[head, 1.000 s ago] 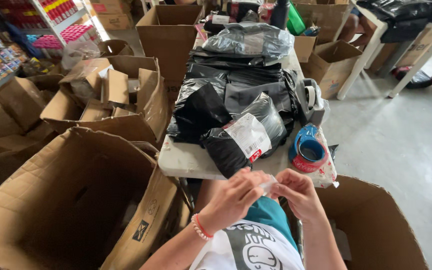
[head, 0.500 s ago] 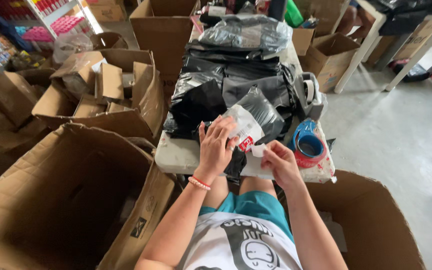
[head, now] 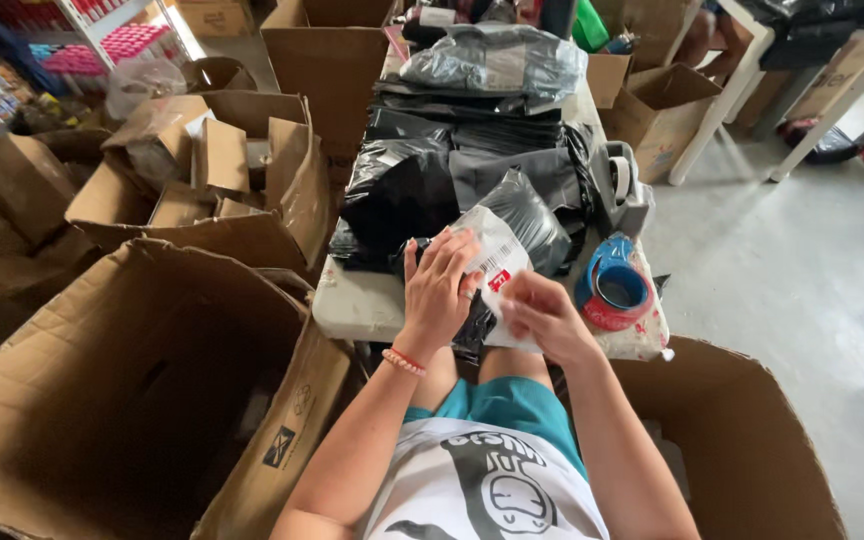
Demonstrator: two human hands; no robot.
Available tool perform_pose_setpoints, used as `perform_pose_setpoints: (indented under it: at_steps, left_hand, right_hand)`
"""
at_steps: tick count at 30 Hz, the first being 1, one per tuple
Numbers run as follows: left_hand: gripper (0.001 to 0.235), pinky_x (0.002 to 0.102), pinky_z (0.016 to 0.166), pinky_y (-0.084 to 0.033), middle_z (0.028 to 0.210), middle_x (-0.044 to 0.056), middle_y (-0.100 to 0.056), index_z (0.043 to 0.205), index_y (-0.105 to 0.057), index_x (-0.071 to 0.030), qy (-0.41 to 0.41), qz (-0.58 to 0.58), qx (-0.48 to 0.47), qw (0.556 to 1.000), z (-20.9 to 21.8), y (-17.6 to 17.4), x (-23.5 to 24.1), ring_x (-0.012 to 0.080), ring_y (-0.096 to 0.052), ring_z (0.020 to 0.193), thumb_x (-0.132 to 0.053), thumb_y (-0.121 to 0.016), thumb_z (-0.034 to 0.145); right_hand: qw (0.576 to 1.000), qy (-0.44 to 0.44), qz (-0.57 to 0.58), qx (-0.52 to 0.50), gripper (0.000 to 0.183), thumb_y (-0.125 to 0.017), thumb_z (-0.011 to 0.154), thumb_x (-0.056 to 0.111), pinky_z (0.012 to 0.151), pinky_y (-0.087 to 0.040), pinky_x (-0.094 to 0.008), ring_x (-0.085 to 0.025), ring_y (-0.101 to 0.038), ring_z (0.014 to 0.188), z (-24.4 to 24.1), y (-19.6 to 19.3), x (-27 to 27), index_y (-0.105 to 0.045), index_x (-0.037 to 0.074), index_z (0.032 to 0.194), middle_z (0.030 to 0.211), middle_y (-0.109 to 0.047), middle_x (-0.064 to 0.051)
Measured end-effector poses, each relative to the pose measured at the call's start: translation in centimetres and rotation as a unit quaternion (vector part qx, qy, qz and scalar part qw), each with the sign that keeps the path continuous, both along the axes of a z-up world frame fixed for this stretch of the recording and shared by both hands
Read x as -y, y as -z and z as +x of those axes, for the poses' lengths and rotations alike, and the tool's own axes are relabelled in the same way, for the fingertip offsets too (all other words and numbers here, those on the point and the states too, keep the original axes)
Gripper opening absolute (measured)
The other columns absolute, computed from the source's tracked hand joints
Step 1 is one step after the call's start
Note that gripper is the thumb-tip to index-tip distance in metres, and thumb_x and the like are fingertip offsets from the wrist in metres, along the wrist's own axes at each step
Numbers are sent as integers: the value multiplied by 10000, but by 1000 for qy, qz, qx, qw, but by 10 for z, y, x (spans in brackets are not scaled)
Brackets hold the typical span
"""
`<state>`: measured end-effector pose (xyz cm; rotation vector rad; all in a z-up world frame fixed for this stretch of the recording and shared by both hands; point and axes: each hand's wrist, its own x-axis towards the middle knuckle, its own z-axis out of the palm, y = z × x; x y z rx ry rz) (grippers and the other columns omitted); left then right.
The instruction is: The person wraps an item in bubble wrap, places it inside a black plastic shipping bag, seals the bag with blue adhesive tape, and applies a shipping label to the outside.
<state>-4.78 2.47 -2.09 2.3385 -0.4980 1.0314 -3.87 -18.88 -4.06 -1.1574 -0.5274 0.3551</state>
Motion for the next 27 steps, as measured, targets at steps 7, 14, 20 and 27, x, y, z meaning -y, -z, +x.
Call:
perform_pose_setpoints:
  at_steps: [7,14,20,27]
  left_hand:
    - [324,616,1202,-206,1437,24,-591,1248,-658,-204,-6,-8,1,1000,4,6,2,300,-489,1410,-194,-680,925]
    - [129,766,1123,83,1570,34,-470,896,-784,-221,51,-18,-126,991,8,8,-12,385,-266,1530,-299,-683,914]
    - [327,760,1102,200,1651,72,-363,853,-805,-180,118,-38,-158,980,9,5,-21,390,-101,1585,-450,-651,954]
    - [212,755,1104,184,1633,59,-372,810,-803,-158,115,-41,-158,980,6,3,-19,387,-120,1570,-347,-726,869]
  right_hand:
    - [987,-153,40,-32,142,-685,969,136,483,-390,-231,-90,-497,579,-5,1,-3,-602,22,948,754,-580,-33]
    - [982,-61,75,-160,69,-589,1016,145,445,-340,-188,-28,-370,466,-1,1,-17,-526,115,1024,663,-487,9]
    - [988,-3,113,-108,132,-668,1011,127,458,-405,-215,-41,-442,494,3,9,-25,-541,92,1017,685,-503,39]
    - [987,158,-27,20,156,-754,911,133,592,-526,-224,-78,-642,679,4,28,-25,-633,53,968,857,-698,-39]
